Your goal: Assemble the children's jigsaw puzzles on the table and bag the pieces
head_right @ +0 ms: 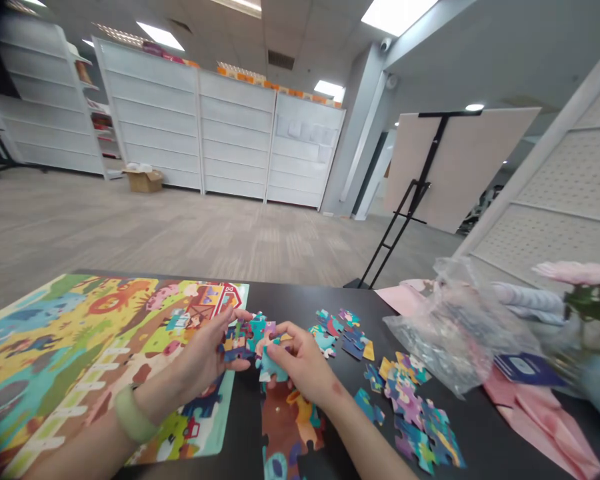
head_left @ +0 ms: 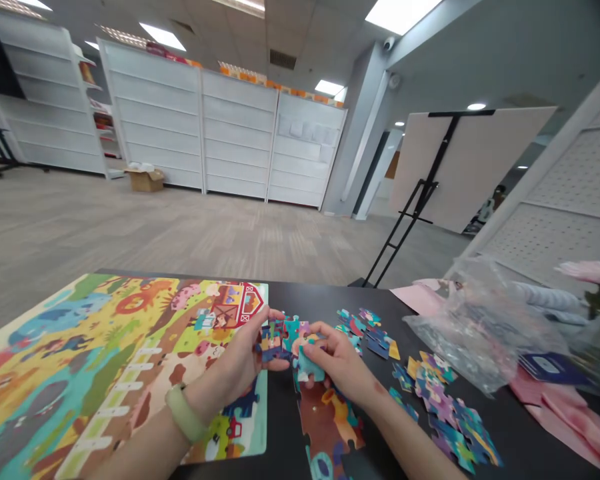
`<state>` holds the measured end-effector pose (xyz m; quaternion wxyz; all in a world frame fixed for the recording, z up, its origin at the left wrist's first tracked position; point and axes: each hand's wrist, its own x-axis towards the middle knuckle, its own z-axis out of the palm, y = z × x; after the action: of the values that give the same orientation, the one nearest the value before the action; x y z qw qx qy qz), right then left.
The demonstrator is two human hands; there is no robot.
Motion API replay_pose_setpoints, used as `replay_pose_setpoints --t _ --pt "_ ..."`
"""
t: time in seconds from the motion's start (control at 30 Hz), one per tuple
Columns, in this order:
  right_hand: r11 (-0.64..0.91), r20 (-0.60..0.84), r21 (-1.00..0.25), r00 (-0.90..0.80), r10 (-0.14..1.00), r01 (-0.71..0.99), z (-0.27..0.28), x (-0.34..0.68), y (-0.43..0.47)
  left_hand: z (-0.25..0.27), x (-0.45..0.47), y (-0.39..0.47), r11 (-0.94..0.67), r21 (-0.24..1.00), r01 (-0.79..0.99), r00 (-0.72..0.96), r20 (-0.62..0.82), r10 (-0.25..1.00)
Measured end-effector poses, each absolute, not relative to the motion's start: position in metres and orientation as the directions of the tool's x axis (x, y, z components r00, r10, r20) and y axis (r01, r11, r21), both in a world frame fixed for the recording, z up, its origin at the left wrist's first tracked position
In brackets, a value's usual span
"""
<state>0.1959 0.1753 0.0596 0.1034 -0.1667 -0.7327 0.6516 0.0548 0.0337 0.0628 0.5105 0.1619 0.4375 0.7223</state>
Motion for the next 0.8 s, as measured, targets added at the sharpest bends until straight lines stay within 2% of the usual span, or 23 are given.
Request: replay_pose_setpoints --t 0.13,0.23,0.4,0.5,0.57,0.67,0.73,0.8 --pt "0.066 -0.076 -0.991 -0.910 0.408 0.112 0.058 0.197 0.175 0.063 0.049 0.034 -0.101 0.791 -0.603 -0.414 -0.202 0.888" --pt "-0.029 -0.082 -0.997 -0.890 0.449 0.077 0.057 0.198 0.176 0.065 0.044 0.034 -0.093 0.813 -0.575 -0.375 -0.161 0.913" --pt "-0.205 -0.025 -0.963 -0.698 0.716 -0.175 0.069 0.203 0.190 0.074 0.022 0.028 -0.165 0.874 -0.458 -0.470 -0.081 0.879" --pt "-0.225 -0.024 -0.945 -0.632 0.775 -0.239 0.075 0.205 0.197 0.071 0.012 0.025 -0.170 0.931 -0.322 -0.576 -0.050 0.816" --pt "-0.217 -0.026 -0.953 -0.659 0.752 -0.210 0.074 0.205 0.196 0.064 0.014 0.027 -0.141 0.958 -0.250 -0.599 -0.038 0.800" --pt "-0.157 -0.017 -0.982 -0.774 0.633 -0.107 0.065 0.200 0.188 0.054 0.029 0.032 -0.077 0.974 -0.211 -0.526 -0.047 0.849" --pt "-0.062 -0.018 -0.998 -0.845 0.534 -0.018 0.056 0.195 0.181 0.050 0.042 0.036 -0.048 0.972 -0.228 -0.450 -0.061 0.891" --pt "0.048 -0.028 -0.997 -0.876 0.482 0.058 0.048 0.190 0.176 0.051 0.055 0.038 -0.048 0.954 -0.297 -0.392 -0.076 0.917"
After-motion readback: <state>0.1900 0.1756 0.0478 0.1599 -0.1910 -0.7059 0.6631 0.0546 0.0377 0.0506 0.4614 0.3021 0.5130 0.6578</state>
